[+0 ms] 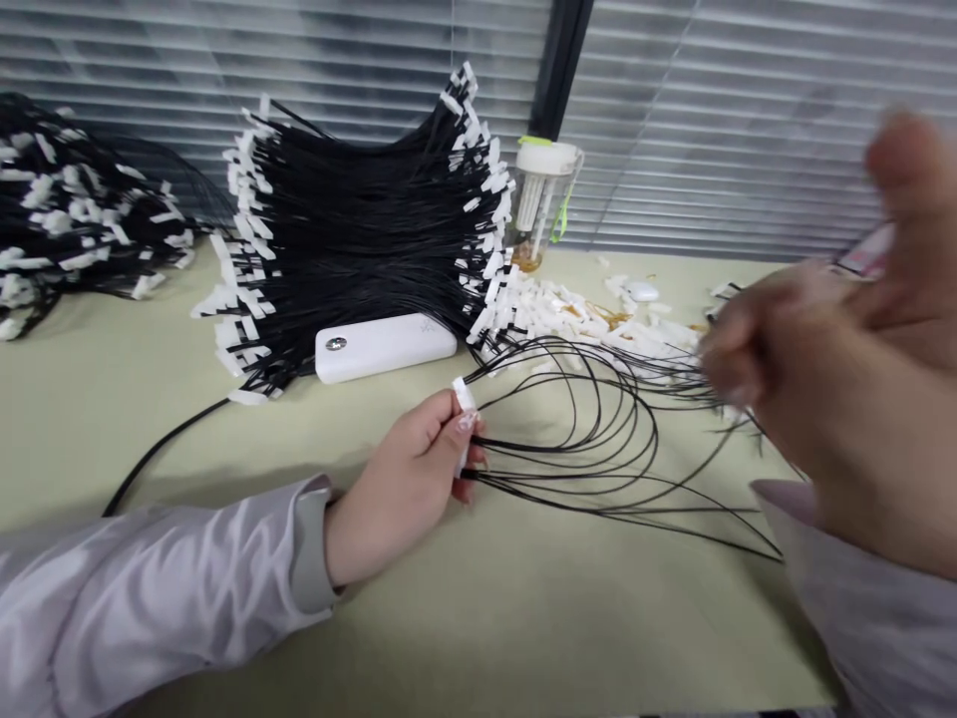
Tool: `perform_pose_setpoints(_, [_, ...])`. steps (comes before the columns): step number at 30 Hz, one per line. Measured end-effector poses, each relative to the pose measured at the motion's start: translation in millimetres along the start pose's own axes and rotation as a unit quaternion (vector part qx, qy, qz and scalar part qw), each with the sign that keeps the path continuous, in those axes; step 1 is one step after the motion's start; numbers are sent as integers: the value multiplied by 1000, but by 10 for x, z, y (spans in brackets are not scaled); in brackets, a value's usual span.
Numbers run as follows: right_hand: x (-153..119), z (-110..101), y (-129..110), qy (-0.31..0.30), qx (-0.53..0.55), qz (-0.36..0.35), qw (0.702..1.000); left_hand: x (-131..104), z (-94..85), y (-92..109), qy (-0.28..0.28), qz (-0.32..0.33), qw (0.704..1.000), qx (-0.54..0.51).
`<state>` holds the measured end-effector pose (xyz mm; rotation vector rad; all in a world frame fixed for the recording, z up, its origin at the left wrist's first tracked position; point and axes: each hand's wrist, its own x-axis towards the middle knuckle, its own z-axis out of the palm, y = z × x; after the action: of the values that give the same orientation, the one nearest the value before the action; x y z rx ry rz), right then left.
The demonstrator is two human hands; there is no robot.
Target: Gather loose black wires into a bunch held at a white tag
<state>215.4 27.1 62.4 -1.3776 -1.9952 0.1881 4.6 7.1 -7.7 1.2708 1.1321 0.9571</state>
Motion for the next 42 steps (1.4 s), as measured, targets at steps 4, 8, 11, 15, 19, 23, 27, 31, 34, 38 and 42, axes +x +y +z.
perform_pose_setpoints(4, [-86, 158, -147, -141, 96, -64, 983, 2, -13, 0, -25, -11, 1000, 5])
perform_pose_setpoints(8, [-98, 261, -156, -145, 0, -118, 982, 19, -22, -8, -41, -18, 999, -4])
perform_pose_setpoints(11, [-104, 280, -163, -140, -23, -163, 976, 27, -25, -19, -44, -18, 999, -8])
perform_pose_setpoints(15, [-156, 333, -182, -134, -16, -173, 976, 20, -20, -12, -48, -16, 999, -3])
perform_pose_setpoints(19, [-195, 437, -193, -94, 27, -118, 988, 20, -15, 13, -50, -23, 998, 13])
perform_pose_setpoints(23, [-177, 491, -195, -104, 55, -144, 983, 28, -25, 11, -64, -21, 998, 15])
perform_pose_setpoints(27, [-182, 530, -205, -61, 54, -135, 987, 16, -21, 12, -75, -20, 997, 14])
perform_pose_setpoints(31, [-219, 582, -216, -29, 17, -88, 996, 2, -9, 44, -82, -23, 996, 20])
perform_pose_setpoints(34, [-232, 599, -223, -38, -6, -93, 995, 2, -10, 61, -89, -23, 995, 27])
perform_pose_setpoints(38, [-239, 599, -221, -41, -28, -113, 992, 3, -16, 54, -96, -20, 995, 21])
perform_pose_setpoints(42, [-249, 592, -203, -38, -70, -142, 987, 4, -18, 31, -97, -20, 995, 14])
